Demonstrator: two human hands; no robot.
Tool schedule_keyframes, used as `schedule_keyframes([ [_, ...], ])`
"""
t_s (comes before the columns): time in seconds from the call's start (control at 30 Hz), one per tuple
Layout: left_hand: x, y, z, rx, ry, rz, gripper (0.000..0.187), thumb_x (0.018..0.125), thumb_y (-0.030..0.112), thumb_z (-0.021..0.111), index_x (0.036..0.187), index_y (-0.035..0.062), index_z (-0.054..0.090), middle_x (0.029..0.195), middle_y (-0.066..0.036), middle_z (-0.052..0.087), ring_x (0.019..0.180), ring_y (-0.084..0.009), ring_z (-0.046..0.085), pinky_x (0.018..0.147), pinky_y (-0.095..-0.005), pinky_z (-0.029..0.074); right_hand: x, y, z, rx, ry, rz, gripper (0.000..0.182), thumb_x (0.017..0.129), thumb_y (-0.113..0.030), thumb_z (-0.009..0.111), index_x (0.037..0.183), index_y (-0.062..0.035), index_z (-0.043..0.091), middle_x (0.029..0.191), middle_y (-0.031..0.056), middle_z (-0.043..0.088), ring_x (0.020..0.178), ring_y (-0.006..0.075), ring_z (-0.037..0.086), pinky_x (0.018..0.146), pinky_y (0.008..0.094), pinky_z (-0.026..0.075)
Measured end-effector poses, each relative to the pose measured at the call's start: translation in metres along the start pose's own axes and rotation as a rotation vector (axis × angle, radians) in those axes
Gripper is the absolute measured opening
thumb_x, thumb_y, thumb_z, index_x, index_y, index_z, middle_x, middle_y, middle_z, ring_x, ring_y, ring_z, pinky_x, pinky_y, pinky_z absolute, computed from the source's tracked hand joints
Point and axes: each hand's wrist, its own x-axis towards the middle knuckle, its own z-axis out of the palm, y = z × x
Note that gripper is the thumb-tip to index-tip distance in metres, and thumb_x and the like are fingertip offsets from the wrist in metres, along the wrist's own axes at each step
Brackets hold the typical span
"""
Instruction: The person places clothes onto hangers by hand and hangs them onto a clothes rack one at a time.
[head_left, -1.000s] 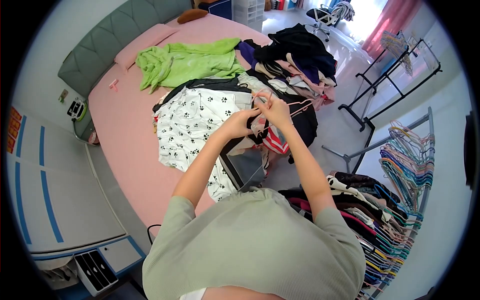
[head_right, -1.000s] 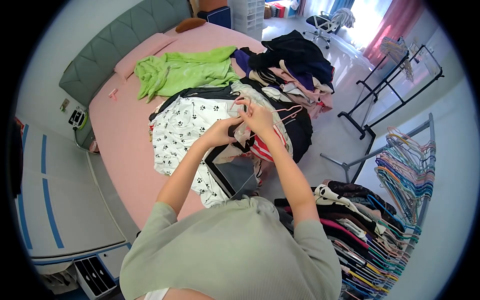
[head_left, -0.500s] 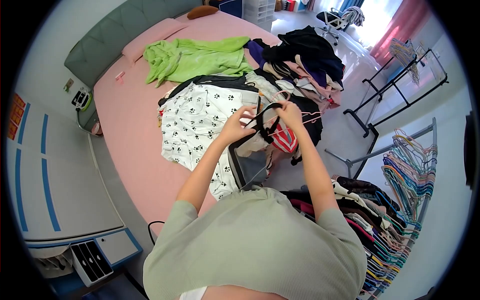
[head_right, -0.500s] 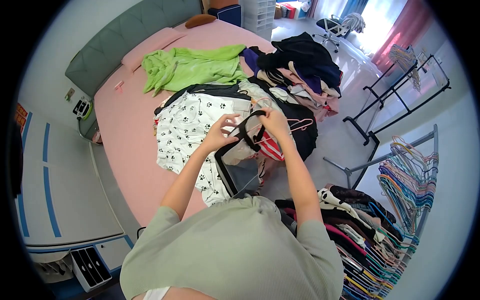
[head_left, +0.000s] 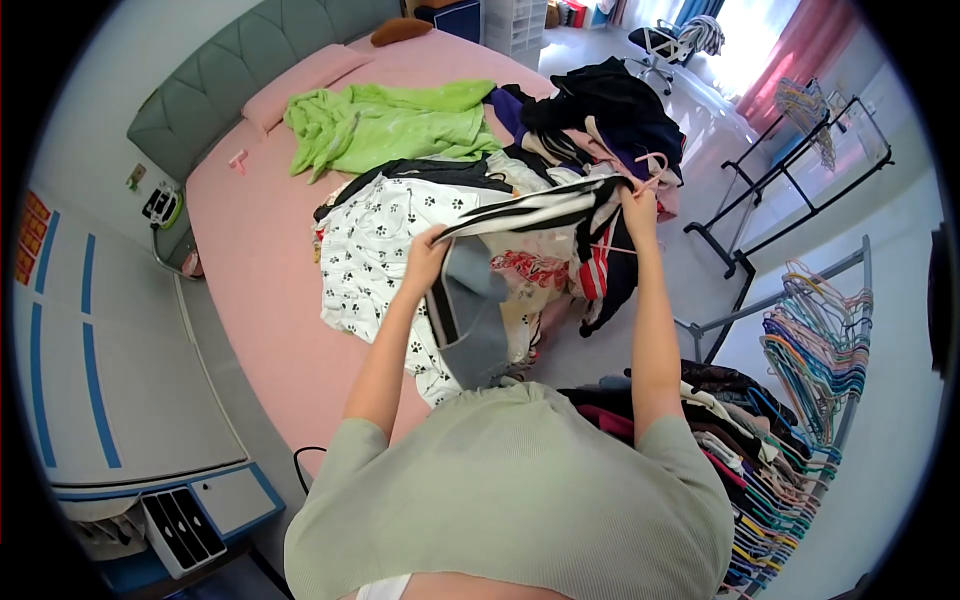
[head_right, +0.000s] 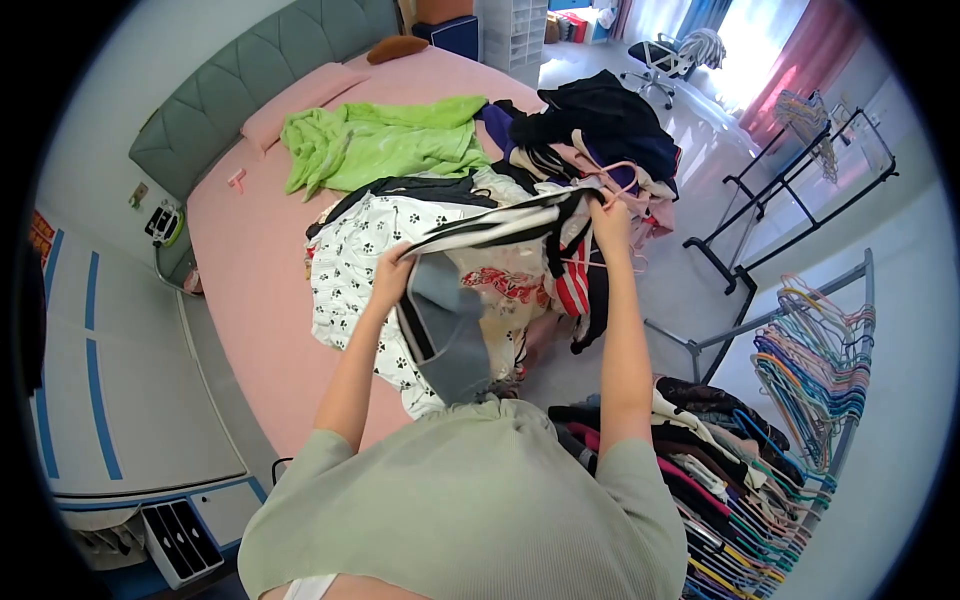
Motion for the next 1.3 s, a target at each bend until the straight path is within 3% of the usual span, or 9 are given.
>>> schedule_keyframes([
  [0.1, 0.022, 0.072, -0.026, 0.167, -0.157, 0.001, 0.024, 0.076, 0.011, 0.066, 0.1, 0.0066, 0.061, 0.067, -0.005, 0.058, 0.062, -0.0091, 0.052, 0.058, -0.0238, 0.042, -0.017, 0.015, 0.002, -0.232, -0.064, 0.117, 0.025, 0.084, -0.024, 0.053, 0.098, -0.0057, 0.062, 0.08, 0.0229, 0.06, 0.08, 0.0406, 0.059, 0.065, 0.0402, 0.046],
  [0.2, 0.029, 0.103, -0.035, 0.401, -0.223, 0.094, 0.035, 0.074, 0.014, 0.069, 0.107, 0.0078, 0.061, 0.077, -0.008, 0.063, 0.067, -0.012, 0.056, 0.064, -0.0251, 0.044, -0.027, 0.017, 0.013, 0.212, 0.056, 0.147, 0.018, 0.086, -0.015, 0.054, 0.093, 0.0008, 0.061, 0.069, 0.0067, 0.061, 0.063, 0.0162, 0.056, 0.06, 0.0284, 0.043],
  [0.3, 0.028, 0.1, -0.041, 0.585, -0.256, 0.049, 0.04, 0.074, 0.015, 0.07, 0.112, 0.0066, 0.061, 0.083, -0.009, 0.065, 0.07, -0.0115, 0.056, 0.066, -0.025, 0.045, -0.029, -0.003, 0.013, 0.296, -0.026, 0.108, 0.013, 0.086, -0.009, 0.054, 0.088, 0.0032, 0.059, 0.066, -0.0007, 0.054, 0.063, 0.0064, 0.045, 0.058, 0.022, 0.038],
  [0.5, 0.032, 0.076, -0.03, 0.349, -0.149, 0.071, 0.02, 0.076, 0.024, 0.071, 0.092, 0.0127, 0.07, 0.051, -0.001, 0.047, 0.047, -0.0106, 0.039, 0.046, -0.0245, 0.031, -0.032, 0.016, 0.031, 0.09, -0.097, 0.083, 0.013, 0.076, -0.009, 0.061, 0.087, -0.0023, 0.061, 0.054, 0.0041, 0.049, 0.048, 0.012, 0.046, 0.048, 0.0289, 0.036],
  [0.63, 0.007, 0.102, 0.006, 0.643, -0.278, 0.376, 0.072, 0.061, 0.028, 0.078, 0.126, 0.0167, 0.049, 0.111, -0.009, 0.053, 0.099, -0.0295, 0.054, 0.084, -0.0361, 0.046, -0.039, -0.023, 0.031, -0.213, -0.117, 0.204, 0.018, 0.076, -0.014, 0.057, 0.089, -0.0033, 0.061, 0.062, 0.0139, 0.056, 0.06, 0.0296, 0.058, 0.056, 0.0366, 0.043],
  [0.8, 0.006, 0.044, 0.025, 0.873, 0.014, 0.627, 0.065, 0.062, 0.007, 0.072, 0.123, 0.0136, 0.052, 0.116, -0.008, 0.051, 0.109, -0.0287, 0.048, 0.09, -0.0404, 0.041, -0.037, -0.014, 0.035, 0.123, -0.083, 0.038, 0.02, 0.072, -0.007, 0.051, 0.089, 0.0021, 0.059, 0.064, 0.0163, 0.055, 0.058, 0.0236, 0.056, 0.057, 0.0318, 0.043],
  [0.83, 0.009, 0.043, 0.023, 0.863, 0.057, 0.612, 0.065, 0.062, 0.008, 0.071, 0.123, 0.0146, 0.052, 0.117, -0.009, 0.05, 0.11, -0.0291, 0.048, 0.091, -0.0408, 0.04, -0.039, -0.027, 0.032, 0.191, -0.1, -0.023, 0.006, 0.079, -0.002, 0.047, 0.077, 0.0023, 0.05, 0.062, -0.0015, 0.042, 0.059, 0.005, 0.037, 0.052, 0.0216, 0.031],
  [1.13, 0.019, 0.048, 0.008, 0.697, -0.067, 0.452, 0.044, 0.077, 0.003, 0.06, 0.118, 0.0158, 0.054, 0.086, -0.008, 0.056, 0.066, -0.0254, 0.059, 0.059, -0.0354, 0.048, -0.05, -0.045, 0.032, 0.261, -0.046, 0.118, 0.02, 0.07, 0.004, 0.054, 0.088, -0.0022, 0.057, 0.053, -0.0047, 0.038, 0.047, 0.0037, 0.032, 0.046, 0.0213, 0.025],
  [1.3, 0.031, 0.063, -0.003, 0.533, -0.098, 0.383, 0.026, 0.078, 0.009, 0.062, 0.104, 0.0114, 0.06, 0.077, -0.008, 0.057, 0.065, -0.0272, 0.059, 0.057, -0.0346, 0.047, -0.066, -0.056, 0.038, 0.584, -0.03, 0.088, 0.012, 0.082, 0.0, 0.056, 0.094, -0.0027, 0.056, 0.061, -0.0082, 0.036, 0.054, 0.0005, 0.03, 0.05, 0.0172, 0.022],
])
